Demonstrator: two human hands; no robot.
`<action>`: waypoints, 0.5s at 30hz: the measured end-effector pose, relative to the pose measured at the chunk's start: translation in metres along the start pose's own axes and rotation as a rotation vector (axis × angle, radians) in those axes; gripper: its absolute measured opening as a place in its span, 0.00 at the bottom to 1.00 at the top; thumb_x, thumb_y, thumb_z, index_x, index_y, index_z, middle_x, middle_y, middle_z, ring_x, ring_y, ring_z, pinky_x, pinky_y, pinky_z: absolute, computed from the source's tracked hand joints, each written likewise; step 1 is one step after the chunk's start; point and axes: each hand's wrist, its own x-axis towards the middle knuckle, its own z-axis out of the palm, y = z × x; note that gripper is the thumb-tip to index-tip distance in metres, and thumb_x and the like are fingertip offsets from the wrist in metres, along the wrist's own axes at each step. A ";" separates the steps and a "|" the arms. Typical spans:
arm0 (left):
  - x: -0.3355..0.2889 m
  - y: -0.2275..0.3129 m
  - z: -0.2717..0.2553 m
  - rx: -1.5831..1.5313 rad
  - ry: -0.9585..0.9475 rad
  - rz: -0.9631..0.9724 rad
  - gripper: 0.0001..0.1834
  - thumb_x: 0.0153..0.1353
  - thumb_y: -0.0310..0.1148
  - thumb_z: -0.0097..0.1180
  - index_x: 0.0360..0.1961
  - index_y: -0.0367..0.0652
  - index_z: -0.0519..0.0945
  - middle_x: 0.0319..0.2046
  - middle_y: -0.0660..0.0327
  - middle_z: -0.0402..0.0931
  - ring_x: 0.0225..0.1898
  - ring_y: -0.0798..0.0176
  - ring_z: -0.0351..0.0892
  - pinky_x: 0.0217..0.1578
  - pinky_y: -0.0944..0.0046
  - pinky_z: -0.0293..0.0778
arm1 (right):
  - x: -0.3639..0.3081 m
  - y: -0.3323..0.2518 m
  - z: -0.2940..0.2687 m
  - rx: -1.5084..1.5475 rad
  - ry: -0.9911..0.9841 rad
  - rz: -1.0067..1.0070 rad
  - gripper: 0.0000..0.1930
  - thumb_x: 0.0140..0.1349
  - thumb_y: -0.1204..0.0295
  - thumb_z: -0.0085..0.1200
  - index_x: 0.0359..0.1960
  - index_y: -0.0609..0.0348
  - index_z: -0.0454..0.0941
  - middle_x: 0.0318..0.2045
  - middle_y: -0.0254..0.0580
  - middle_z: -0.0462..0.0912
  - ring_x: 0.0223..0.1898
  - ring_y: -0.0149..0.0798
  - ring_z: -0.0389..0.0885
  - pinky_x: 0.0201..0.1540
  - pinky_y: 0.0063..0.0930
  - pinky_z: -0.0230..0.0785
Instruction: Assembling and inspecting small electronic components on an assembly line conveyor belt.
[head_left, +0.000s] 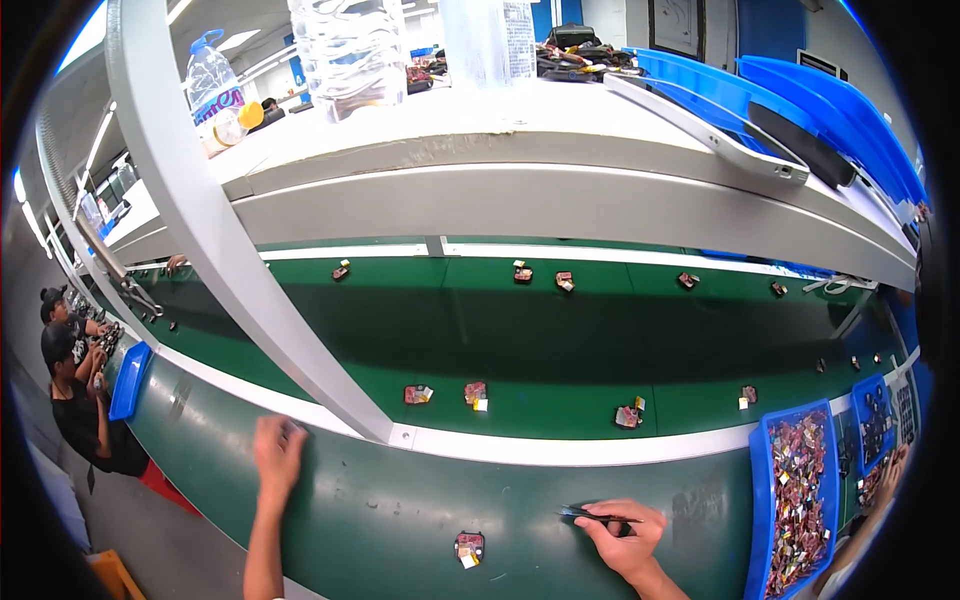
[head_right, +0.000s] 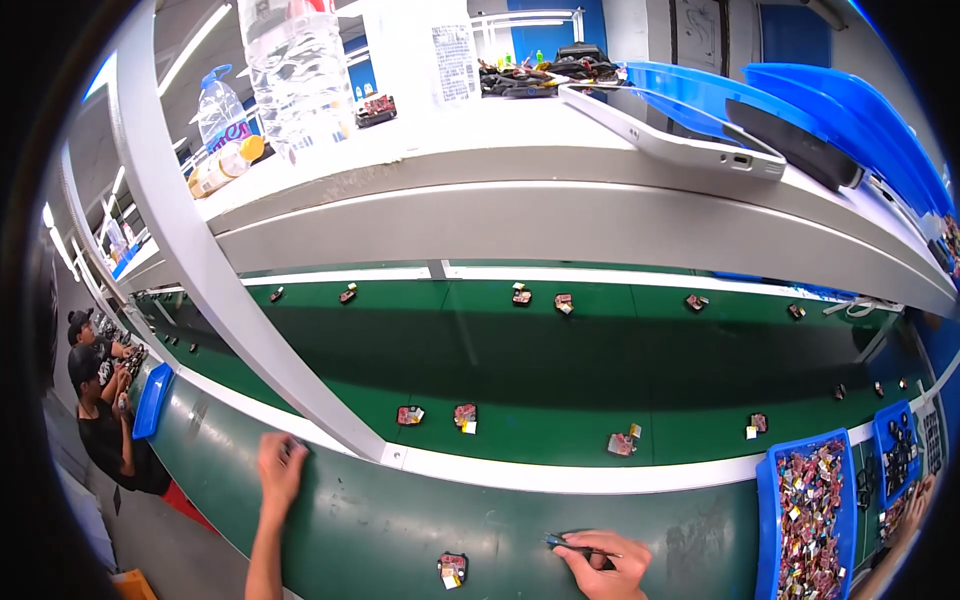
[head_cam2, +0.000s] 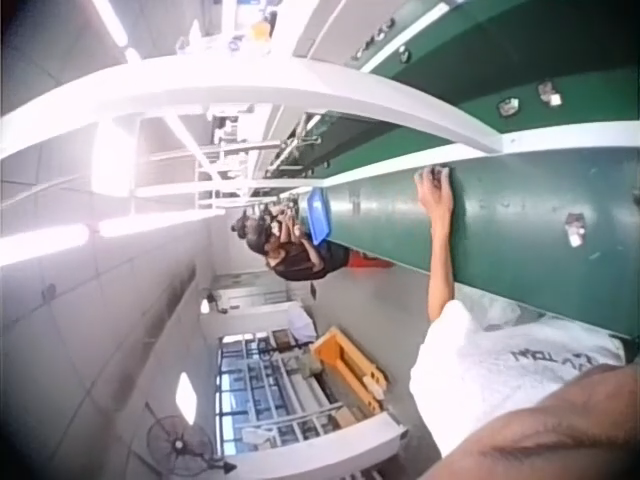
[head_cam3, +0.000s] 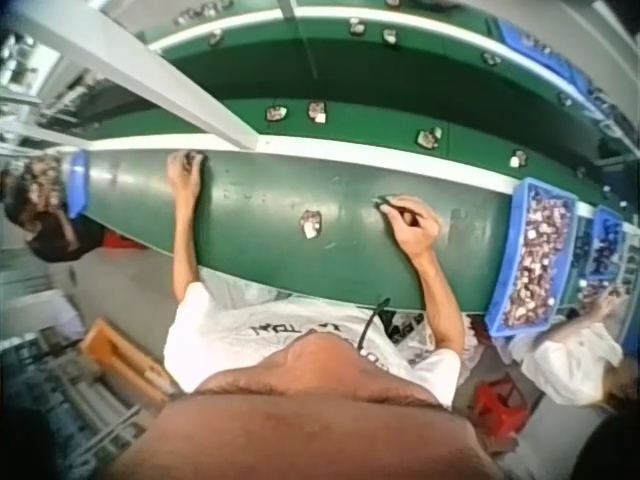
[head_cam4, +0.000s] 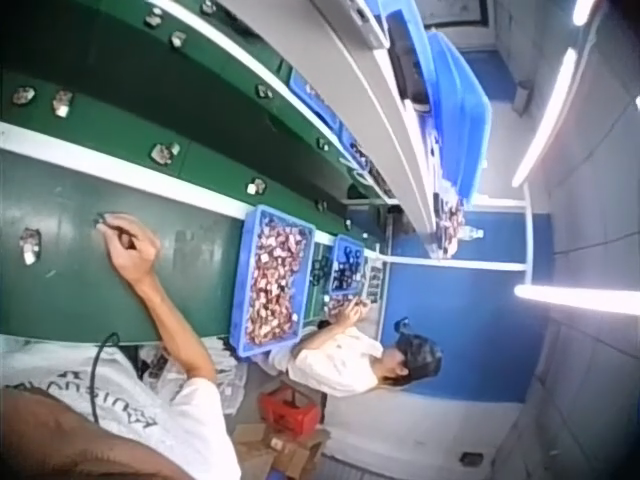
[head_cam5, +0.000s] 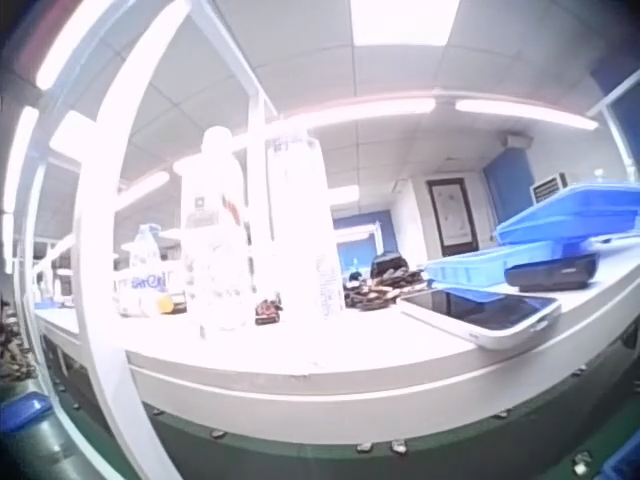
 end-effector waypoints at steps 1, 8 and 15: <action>-0.016 0.032 -0.002 -0.006 -0.058 0.092 0.15 0.54 0.24 0.68 0.44 0.37 0.80 0.36 0.55 0.75 0.30 0.56 0.78 0.30 0.60 0.75 | 0.002 0.002 0.001 -0.003 0.001 -0.011 0.10 0.44 0.81 0.76 0.27 0.62 0.86 0.29 0.44 0.89 0.13 0.18 0.66 0.16 0.14 0.55; -0.088 0.161 0.019 -0.113 -0.404 0.404 0.20 0.55 0.33 0.72 0.48 0.41 0.82 0.45 0.56 0.78 0.33 0.58 0.86 0.30 0.63 0.82 | -0.001 0.004 -0.003 -0.050 -0.013 -0.050 0.10 0.44 0.79 0.76 0.28 0.60 0.86 0.28 0.39 0.89 0.12 0.19 0.66 0.17 0.14 0.55; -0.017 0.206 0.041 -0.371 -0.522 0.354 0.11 0.68 0.32 0.54 0.40 0.34 0.82 0.38 0.50 0.83 0.38 0.45 0.84 0.41 0.53 0.79 | -0.001 0.007 -0.016 -0.023 0.059 0.013 0.10 0.45 0.81 0.75 0.29 0.63 0.87 0.27 0.37 0.88 0.14 0.18 0.65 0.17 0.14 0.54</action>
